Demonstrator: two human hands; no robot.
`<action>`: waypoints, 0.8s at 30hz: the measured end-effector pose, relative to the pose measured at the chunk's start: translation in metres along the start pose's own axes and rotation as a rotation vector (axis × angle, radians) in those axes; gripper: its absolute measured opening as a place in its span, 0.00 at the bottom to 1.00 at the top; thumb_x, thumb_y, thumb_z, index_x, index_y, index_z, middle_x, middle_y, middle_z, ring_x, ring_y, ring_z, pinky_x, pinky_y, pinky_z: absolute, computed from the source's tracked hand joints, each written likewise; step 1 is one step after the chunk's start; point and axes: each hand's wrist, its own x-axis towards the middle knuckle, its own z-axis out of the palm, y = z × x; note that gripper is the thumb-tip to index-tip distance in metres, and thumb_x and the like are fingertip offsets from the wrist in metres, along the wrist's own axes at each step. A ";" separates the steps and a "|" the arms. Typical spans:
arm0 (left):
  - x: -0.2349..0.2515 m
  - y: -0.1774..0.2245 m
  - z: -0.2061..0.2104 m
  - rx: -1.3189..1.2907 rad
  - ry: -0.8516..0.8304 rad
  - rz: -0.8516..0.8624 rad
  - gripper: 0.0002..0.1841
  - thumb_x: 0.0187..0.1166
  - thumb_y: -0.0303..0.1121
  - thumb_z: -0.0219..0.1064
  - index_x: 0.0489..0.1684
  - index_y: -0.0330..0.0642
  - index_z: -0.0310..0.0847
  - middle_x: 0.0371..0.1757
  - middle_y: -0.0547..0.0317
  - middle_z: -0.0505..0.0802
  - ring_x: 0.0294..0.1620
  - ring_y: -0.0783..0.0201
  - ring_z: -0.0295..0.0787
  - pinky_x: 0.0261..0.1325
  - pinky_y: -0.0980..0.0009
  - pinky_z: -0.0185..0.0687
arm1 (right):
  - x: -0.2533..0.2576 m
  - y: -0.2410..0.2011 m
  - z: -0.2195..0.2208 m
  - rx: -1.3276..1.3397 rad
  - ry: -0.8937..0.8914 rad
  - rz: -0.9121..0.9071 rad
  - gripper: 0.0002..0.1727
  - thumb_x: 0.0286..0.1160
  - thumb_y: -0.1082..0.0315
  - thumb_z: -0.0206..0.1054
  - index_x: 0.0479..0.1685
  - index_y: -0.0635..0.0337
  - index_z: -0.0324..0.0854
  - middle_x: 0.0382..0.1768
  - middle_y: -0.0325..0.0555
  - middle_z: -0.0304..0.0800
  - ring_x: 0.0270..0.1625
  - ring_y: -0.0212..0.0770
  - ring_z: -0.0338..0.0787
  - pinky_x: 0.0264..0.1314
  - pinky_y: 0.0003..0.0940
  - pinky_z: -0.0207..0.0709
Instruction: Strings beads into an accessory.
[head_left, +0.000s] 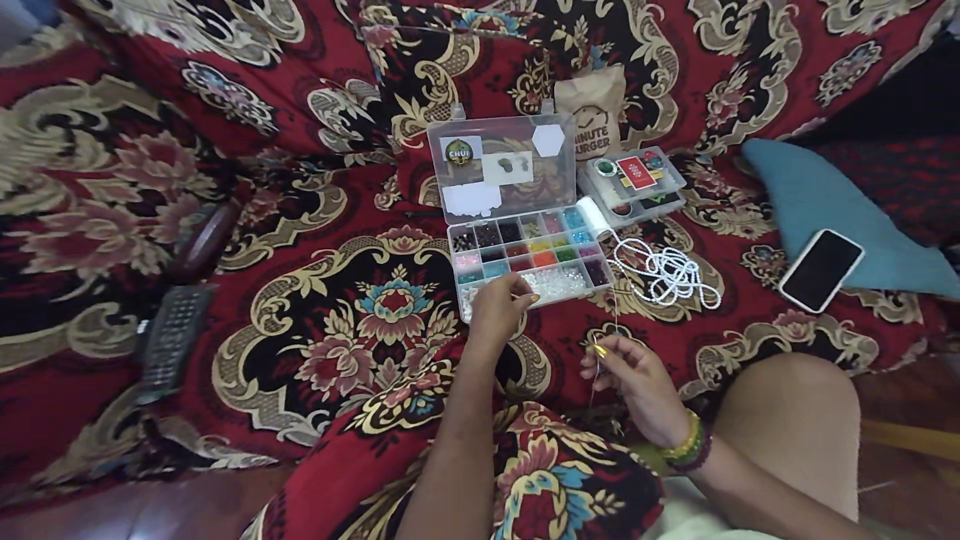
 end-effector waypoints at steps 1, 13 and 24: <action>0.001 -0.002 0.007 -0.195 -0.052 0.058 0.09 0.79 0.27 0.70 0.49 0.31 0.86 0.43 0.51 0.92 0.44 0.61 0.89 0.56 0.61 0.84 | 0.000 0.000 0.000 0.003 0.004 -0.004 0.09 0.83 0.75 0.56 0.45 0.65 0.83 0.37 0.43 0.95 0.37 0.34 0.96 0.40 0.28 0.90; 0.004 -0.008 0.051 -0.898 -0.665 0.037 0.10 0.80 0.20 0.59 0.36 0.45 0.86 0.33 0.69 0.95 0.35 0.74 0.93 0.46 0.74 0.90 | 0.001 -0.001 -0.001 0.039 0.015 -0.041 0.09 0.81 0.76 0.58 0.42 0.66 0.85 0.29 0.41 0.93 0.28 0.32 0.92 0.33 0.26 0.88; 0.005 -0.009 0.049 -0.891 -0.688 0.053 0.09 0.77 0.19 0.63 0.36 0.44 0.88 0.32 0.68 0.96 0.34 0.73 0.93 0.46 0.74 0.90 | 0.001 -0.001 0.000 0.021 -0.018 -0.031 0.07 0.81 0.75 0.58 0.38 0.64 0.81 0.33 0.45 0.95 0.30 0.34 0.94 0.33 0.27 0.89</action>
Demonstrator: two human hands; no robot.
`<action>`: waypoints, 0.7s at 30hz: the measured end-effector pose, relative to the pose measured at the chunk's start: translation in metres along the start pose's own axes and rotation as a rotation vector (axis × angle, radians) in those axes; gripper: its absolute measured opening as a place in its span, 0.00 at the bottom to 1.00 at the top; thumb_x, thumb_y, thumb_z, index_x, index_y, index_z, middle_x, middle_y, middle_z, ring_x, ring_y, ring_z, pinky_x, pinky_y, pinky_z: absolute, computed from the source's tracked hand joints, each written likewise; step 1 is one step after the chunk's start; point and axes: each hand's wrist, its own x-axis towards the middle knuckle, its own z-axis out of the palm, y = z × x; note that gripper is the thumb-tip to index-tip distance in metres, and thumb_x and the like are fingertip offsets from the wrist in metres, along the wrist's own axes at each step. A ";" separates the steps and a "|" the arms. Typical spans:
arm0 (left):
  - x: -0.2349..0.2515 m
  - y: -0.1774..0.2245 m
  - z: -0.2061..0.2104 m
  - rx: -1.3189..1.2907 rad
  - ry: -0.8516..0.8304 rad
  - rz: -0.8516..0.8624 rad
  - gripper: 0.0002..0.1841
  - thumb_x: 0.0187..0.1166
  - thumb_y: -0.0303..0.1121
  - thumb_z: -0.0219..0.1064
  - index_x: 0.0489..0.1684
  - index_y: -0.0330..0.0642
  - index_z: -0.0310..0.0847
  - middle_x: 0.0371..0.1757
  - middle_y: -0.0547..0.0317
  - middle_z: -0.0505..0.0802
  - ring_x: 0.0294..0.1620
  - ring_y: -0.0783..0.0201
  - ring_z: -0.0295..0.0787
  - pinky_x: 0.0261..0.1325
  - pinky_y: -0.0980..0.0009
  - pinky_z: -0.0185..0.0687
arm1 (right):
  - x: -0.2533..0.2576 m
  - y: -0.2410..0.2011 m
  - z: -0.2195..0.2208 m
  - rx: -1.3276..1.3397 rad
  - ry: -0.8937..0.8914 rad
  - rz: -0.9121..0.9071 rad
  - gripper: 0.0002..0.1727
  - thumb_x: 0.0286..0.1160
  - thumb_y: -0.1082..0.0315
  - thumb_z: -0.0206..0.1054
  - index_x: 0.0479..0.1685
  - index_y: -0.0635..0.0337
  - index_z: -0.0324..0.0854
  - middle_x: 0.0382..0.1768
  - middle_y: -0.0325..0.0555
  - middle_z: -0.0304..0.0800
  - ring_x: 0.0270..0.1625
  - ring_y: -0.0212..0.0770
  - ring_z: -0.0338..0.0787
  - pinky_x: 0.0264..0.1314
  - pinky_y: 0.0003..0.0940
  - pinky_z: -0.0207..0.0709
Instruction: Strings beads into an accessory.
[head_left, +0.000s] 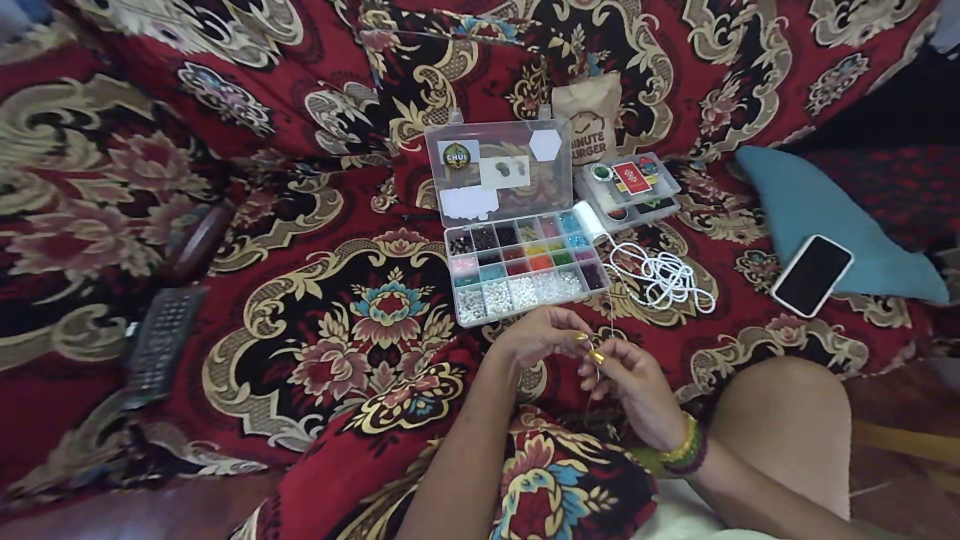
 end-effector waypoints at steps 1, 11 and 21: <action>0.000 0.000 0.000 -0.003 0.000 0.000 0.09 0.76 0.19 0.63 0.37 0.44 0.88 0.32 0.68 0.96 0.34 0.73 0.93 0.46 0.74 0.90 | 0.000 0.000 0.000 -0.003 0.000 -0.002 0.07 0.81 0.75 0.58 0.37 0.64 0.81 0.33 0.45 0.96 0.30 0.34 0.94 0.34 0.27 0.89; 0.001 0.000 0.000 0.003 -0.001 -0.014 0.09 0.75 0.19 0.63 0.35 0.44 0.87 0.31 0.69 0.95 0.33 0.74 0.92 0.45 0.75 0.90 | 0.000 0.002 0.000 0.004 0.003 -0.002 0.07 0.80 0.75 0.59 0.38 0.64 0.82 0.33 0.45 0.96 0.31 0.34 0.95 0.35 0.27 0.89; 0.001 0.001 0.001 0.054 -0.006 -0.023 0.08 0.75 0.20 0.65 0.34 0.44 0.86 0.31 0.69 0.94 0.33 0.74 0.92 0.45 0.74 0.90 | -0.001 0.002 -0.001 -0.025 -0.013 0.008 0.08 0.81 0.75 0.58 0.37 0.64 0.82 0.34 0.45 0.96 0.32 0.34 0.95 0.36 0.27 0.90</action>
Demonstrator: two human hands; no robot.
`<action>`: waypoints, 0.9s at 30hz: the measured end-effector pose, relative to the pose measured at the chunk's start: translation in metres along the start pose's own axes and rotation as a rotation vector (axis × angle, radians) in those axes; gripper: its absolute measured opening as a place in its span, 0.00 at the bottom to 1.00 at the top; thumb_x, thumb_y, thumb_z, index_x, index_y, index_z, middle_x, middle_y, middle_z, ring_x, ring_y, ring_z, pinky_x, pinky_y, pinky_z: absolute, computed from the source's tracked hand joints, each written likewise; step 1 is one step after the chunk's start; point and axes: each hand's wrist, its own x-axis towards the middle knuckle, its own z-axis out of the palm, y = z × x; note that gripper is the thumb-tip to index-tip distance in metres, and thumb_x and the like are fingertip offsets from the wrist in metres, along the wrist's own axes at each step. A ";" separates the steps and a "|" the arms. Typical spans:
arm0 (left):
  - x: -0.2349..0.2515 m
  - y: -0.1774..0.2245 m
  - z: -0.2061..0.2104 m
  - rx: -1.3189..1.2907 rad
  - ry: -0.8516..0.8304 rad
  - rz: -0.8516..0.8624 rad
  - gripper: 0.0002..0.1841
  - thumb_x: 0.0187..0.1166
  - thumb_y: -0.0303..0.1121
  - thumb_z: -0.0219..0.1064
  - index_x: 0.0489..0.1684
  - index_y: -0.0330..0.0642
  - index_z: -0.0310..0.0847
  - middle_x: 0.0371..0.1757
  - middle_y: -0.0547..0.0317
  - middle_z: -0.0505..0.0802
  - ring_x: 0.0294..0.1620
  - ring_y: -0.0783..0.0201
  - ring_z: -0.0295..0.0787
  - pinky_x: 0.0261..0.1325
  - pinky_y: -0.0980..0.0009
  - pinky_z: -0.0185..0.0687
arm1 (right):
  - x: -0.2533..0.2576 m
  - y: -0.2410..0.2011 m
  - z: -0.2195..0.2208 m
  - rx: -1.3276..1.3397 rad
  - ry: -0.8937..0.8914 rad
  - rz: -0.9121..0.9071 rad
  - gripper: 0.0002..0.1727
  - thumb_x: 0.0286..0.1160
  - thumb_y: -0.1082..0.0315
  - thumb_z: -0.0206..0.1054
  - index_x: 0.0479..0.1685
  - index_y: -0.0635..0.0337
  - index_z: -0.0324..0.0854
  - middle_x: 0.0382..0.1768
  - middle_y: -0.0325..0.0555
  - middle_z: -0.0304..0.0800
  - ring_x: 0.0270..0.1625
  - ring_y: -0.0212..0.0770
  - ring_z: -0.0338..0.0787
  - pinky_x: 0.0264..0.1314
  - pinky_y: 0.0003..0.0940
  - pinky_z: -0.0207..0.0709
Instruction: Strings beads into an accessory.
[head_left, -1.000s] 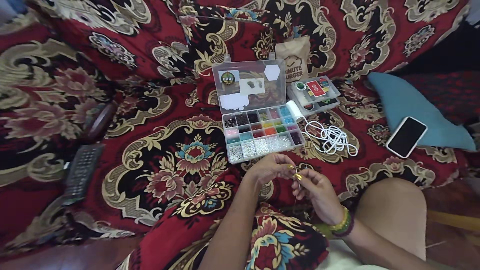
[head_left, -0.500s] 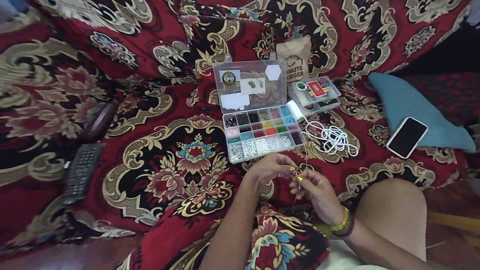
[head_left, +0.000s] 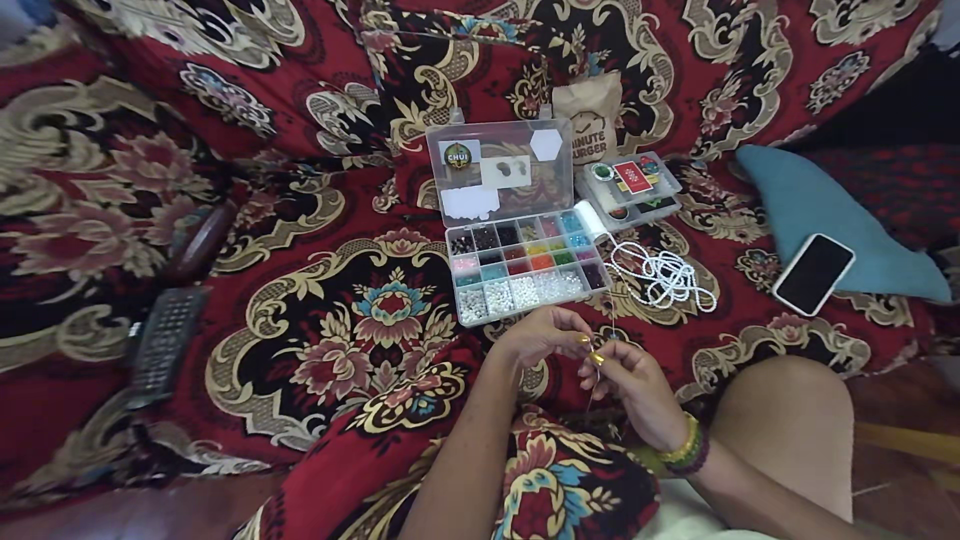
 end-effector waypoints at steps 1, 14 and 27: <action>0.000 0.000 0.000 0.004 -0.005 -0.001 0.08 0.74 0.20 0.65 0.34 0.44 0.86 0.31 0.69 0.94 0.33 0.74 0.92 0.45 0.74 0.90 | 0.000 0.000 0.000 0.003 0.000 0.002 0.08 0.81 0.75 0.58 0.37 0.64 0.82 0.34 0.45 0.96 0.32 0.35 0.95 0.35 0.27 0.90; -0.004 0.004 -0.007 0.141 -0.097 0.019 0.07 0.71 0.21 0.68 0.33 0.45 0.88 0.30 0.72 0.94 0.33 0.77 0.90 0.45 0.77 0.88 | -0.001 -0.001 0.001 0.000 -0.040 0.051 0.06 0.79 0.75 0.60 0.39 0.64 0.83 0.32 0.43 0.95 0.31 0.33 0.94 0.35 0.27 0.89; -0.004 0.003 -0.009 0.164 -0.126 0.163 0.04 0.74 0.26 0.68 0.37 0.44 0.90 0.37 0.73 0.94 0.38 0.76 0.91 0.49 0.75 0.88 | 0.000 0.000 0.002 0.005 -0.006 0.036 0.09 0.84 0.73 0.60 0.51 0.68 0.83 0.35 0.44 0.96 0.31 0.33 0.94 0.34 0.27 0.89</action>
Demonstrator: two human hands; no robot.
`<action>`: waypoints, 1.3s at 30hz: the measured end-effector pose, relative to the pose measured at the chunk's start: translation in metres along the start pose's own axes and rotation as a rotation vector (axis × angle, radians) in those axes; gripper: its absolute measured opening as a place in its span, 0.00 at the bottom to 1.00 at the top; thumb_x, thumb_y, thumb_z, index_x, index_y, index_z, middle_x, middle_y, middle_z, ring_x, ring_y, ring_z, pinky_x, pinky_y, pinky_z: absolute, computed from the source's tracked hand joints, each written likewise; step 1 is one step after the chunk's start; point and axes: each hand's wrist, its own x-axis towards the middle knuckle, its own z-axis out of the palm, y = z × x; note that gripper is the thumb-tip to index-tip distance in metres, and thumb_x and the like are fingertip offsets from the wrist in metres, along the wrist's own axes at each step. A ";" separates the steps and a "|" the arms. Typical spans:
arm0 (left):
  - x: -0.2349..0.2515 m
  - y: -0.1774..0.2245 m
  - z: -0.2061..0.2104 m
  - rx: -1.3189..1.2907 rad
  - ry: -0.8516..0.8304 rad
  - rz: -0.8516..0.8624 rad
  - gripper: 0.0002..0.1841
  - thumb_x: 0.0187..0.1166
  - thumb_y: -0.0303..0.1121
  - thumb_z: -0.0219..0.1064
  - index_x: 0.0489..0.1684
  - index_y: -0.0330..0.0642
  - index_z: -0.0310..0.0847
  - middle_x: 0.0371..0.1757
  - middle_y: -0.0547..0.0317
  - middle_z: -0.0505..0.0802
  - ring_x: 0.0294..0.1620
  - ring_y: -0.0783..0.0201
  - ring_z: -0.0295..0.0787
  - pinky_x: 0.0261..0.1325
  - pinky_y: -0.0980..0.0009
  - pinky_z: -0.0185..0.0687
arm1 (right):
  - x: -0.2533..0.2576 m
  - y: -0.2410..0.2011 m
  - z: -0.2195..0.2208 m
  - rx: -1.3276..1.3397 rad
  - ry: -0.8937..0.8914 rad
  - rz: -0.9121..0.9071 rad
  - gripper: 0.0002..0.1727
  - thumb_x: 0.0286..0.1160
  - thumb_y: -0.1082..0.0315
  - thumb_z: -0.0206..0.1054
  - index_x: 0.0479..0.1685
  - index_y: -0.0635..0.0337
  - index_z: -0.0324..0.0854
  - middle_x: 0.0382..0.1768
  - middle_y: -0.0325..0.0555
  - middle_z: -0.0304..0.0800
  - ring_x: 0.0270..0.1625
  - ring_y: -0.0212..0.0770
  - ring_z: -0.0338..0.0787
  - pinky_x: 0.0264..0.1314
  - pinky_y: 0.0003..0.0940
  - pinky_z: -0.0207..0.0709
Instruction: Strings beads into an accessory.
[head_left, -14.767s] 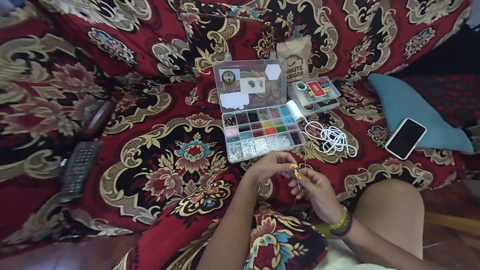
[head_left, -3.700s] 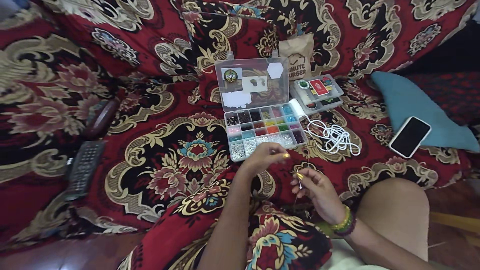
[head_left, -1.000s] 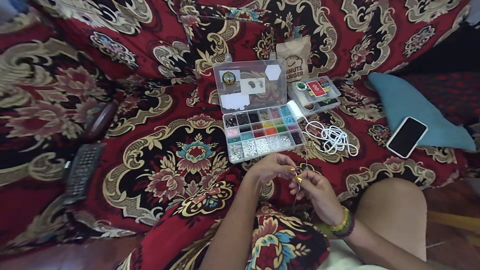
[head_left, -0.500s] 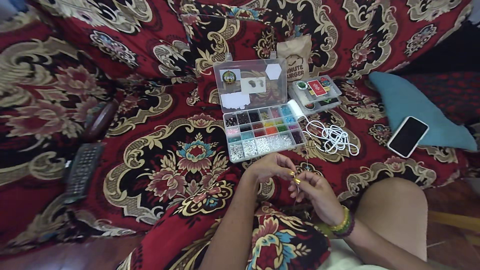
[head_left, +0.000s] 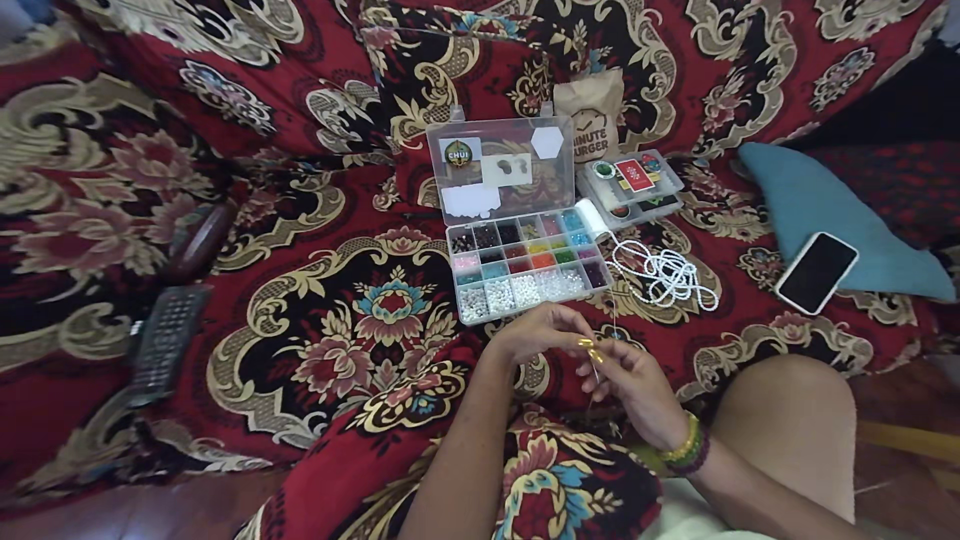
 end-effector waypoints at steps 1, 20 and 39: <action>0.000 -0.001 0.000 0.000 0.005 0.009 0.04 0.73 0.26 0.68 0.37 0.44 0.89 0.36 0.72 0.94 0.38 0.76 0.91 0.48 0.75 0.87 | 0.000 0.000 0.000 0.015 -0.007 0.005 0.10 0.85 0.72 0.59 0.54 0.68 0.81 0.36 0.45 0.96 0.31 0.34 0.94 0.34 0.27 0.89; -0.033 0.047 -0.017 0.894 0.857 -0.335 0.11 0.84 0.32 0.67 0.50 0.33 0.91 0.50 0.39 0.93 0.55 0.42 0.90 0.65 0.40 0.78 | 0.000 -0.001 0.002 -0.008 -0.013 0.002 0.08 0.81 0.77 0.57 0.47 0.66 0.81 0.33 0.43 0.95 0.33 0.35 0.95 0.37 0.28 0.90; -0.020 0.045 -0.012 1.108 0.699 -0.736 0.20 0.86 0.43 0.65 0.56 0.33 0.89 0.66 0.30 0.85 0.75 0.34 0.76 0.76 0.39 0.67 | 0.000 -0.004 0.002 -0.037 -0.044 0.015 0.07 0.81 0.76 0.58 0.47 0.66 0.82 0.33 0.42 0.94 0.33 0.34 0.94 0.37 0.27 0.89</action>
